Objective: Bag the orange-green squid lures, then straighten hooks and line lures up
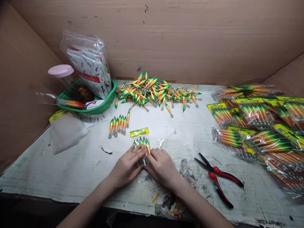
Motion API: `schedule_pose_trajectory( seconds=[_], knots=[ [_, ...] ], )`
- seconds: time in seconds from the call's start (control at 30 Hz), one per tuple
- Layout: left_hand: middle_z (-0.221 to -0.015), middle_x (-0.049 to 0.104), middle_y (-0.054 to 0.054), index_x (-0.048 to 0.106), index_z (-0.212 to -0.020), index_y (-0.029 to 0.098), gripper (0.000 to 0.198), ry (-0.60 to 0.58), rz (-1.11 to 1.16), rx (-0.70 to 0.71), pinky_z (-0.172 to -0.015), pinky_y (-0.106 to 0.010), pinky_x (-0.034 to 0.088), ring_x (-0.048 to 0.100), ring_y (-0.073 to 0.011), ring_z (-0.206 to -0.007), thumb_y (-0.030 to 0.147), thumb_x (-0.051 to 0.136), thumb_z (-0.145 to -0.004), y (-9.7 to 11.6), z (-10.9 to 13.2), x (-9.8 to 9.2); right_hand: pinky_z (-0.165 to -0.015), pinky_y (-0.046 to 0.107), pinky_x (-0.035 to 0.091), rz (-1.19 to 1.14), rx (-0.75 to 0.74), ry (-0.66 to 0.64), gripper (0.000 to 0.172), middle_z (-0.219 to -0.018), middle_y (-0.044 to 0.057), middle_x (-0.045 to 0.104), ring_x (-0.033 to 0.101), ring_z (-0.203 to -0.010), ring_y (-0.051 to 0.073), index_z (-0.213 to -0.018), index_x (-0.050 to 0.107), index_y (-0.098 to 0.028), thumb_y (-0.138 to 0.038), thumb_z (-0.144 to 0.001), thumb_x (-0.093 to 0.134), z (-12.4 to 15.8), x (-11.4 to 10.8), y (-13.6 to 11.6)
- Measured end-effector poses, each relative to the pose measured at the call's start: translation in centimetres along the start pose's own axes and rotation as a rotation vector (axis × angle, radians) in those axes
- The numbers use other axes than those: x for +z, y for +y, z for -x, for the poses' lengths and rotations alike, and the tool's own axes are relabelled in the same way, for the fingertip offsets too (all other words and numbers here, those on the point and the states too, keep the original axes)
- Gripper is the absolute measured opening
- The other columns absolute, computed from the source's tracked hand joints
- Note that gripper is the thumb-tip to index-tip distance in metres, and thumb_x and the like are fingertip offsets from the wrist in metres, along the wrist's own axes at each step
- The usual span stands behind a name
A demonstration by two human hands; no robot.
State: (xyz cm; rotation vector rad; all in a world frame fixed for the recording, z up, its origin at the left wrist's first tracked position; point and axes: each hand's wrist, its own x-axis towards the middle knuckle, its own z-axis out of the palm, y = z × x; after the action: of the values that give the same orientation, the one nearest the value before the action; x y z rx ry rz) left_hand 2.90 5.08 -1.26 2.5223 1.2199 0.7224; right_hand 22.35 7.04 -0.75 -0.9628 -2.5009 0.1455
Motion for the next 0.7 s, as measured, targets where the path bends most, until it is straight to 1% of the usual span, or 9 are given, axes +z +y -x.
schedule_pose_trajectory(
  seconds=[0.1, 0.17, 0.23, 0.33, 0.4, 0.53, 0.6, 0.7],
  knots=[
    [-0.134, 0.055, -0.017, 0.050, -0.128, 0.010, 0.045, 0.008, 0.029, -0.035, -0.107, -0.047, 0.043, 0.047, -0.0253, -0.130, 0.015, 0.054, -0.083, 0.0, 0.1, 0.1, -0.061, 0.030, 0.034, 0.003, 0.001, 0.009, 0.011, -0.074, 0.006, 0.055, 0.045, -0.069, 0.020, -0.080, 0.056, -0.017, -0.012, -0.085, 0.047, -0.1, 0.1, 0.0],
    [-0.132, 0.057, -0.017, 0.053, -0.124, 0.011, 0.042, 0.013, 0.038, -0.033, -0.107, -0.048, 0.042, 0.048, -0.0257, -0.129, 0.015, 0.055, -0.082, 0.0, 0.1, 0.1, -0.062, 0.031, 0.035, -0.006, 0.016, 0.009, 0.011, -0.075, 0.006, 0.056, 0.046, -0.071, 0.020, -0.083, 0.056, -0.017, -0.011, -0.082, 0.047, -0.1, 0.3, -0.1],
    [-0.131, 0.058, -0.016, 0.051, -0.127, 0.013, 0.045, 0.021, 0.039, -0.018, -0.106, -0.049, 0.043, 0.049, -0.0258, -0.128, 0.014, 0.055, -0.081, -0.1, 0.0, 0.1, -0.064, 0.031, 0.037, -0.020, 0.033, 0.003, 0.012, -0.079, 0.007, 0.057, 0.047, -0.073, 0.020, -0.087, 0.057, -0.016, -0.012, -0.079, 0.049, -0.2, 0.7, -0.2],
    [-0.130, 0.059, -0.015, 0.049, -0.130, 0.014, 0.050, 0.022, 0.032, 0.001, -0.106, -0.050, 0.043, 0.051, -0.0256, -0.126, 0.012, 0.054, -0.080, -0.3, -0.2, -0.1, -0.066, 0.031, 0.039, -0.040, 0.055, -0.008, 0.020, -0.084, 0.008, 0.058, 0.049, -0.076, 0.021, -0.093, 0.057, -0.014, -0.012, -0.075, 0.051, -0.3, 1.0, -0.3],
    [-0.131, 0.059, -0.014, 0.049, -0.129, 0.014, 0.050, 0.014, 0.024, 0.005, -0.106, -0.050, 0.042, 0.052, -0.0250, -0.125, 0.010, 0.053, -0.079, -0.4, -0.3, -0.2, -0.066, 0.031, 0.039, -0.047, 0.069, -0.012, 0.020, -0.084, 0.008, 0.057, 0.049, -0.077, 0.021, -0.095, 0.057, -0.014, -0.012, -0.076, 0.051, -0.4, 1.1, -0.3],
    [-0.129, 0.061, -0.014, 0.048, -0.129, 0.013, 0.052, 0.010, 0.005, 0.014, -0.107, -0.050, 0.041, 0.053, -0.0245, -0.124, 0.008, 0.051, -0.078, -0.4, -0.4, -0.4, -0.064, 0.031, 0.038, -0.054, 0.086, -0.019, 0.015, -0.081, 0.007, 0.056, 0.048, -0.074, 0.021, -0.094, 0.056, -0.016, -0.015, -0.080, 0.051, -0.5, 1.0, -0.2],
    [-0.128, 0.061, -0.014, 0.050, -0.127, 0.014, 0.049, 0.013, -0.010, 0.014, -0.106, -0.052, 0.041, 0.053, -0.0253, -0.124, 0.009, 0.052, -0.078, -0.3, -0.4, -0.5, -0.064, 0.031, 0.038, -0.055, 0.074, -0.031, 0.015, -0.082, 0.007, 0.056, 0.048, -0.074, 0.020, -0.094, 0.056, -0.016, -0.015, -0.080, 0.051, -0.4, 0.7, 0.1],
    [-0.126, 0.063, -0.014, 0.055, -0.122, 0.015, 0.041, 0.014, -0.018, -0.002, -0.106, -0.055, 0.039, 0.054, -0.0276, -0.123, 0.014, 0.054, -0.080, -0.1, -0.6, -0.6, -0.065, 0.030, 0.040, -0.109, 0.018, -0.093, 0.012, -0.084, 0.007, 0.056, 0.049, -0.075, 0.020, -0.091, 0.055, -0.018, -0.016, -0.079, 0.053, 0.1, 0.0, 0.8]
  ],
)
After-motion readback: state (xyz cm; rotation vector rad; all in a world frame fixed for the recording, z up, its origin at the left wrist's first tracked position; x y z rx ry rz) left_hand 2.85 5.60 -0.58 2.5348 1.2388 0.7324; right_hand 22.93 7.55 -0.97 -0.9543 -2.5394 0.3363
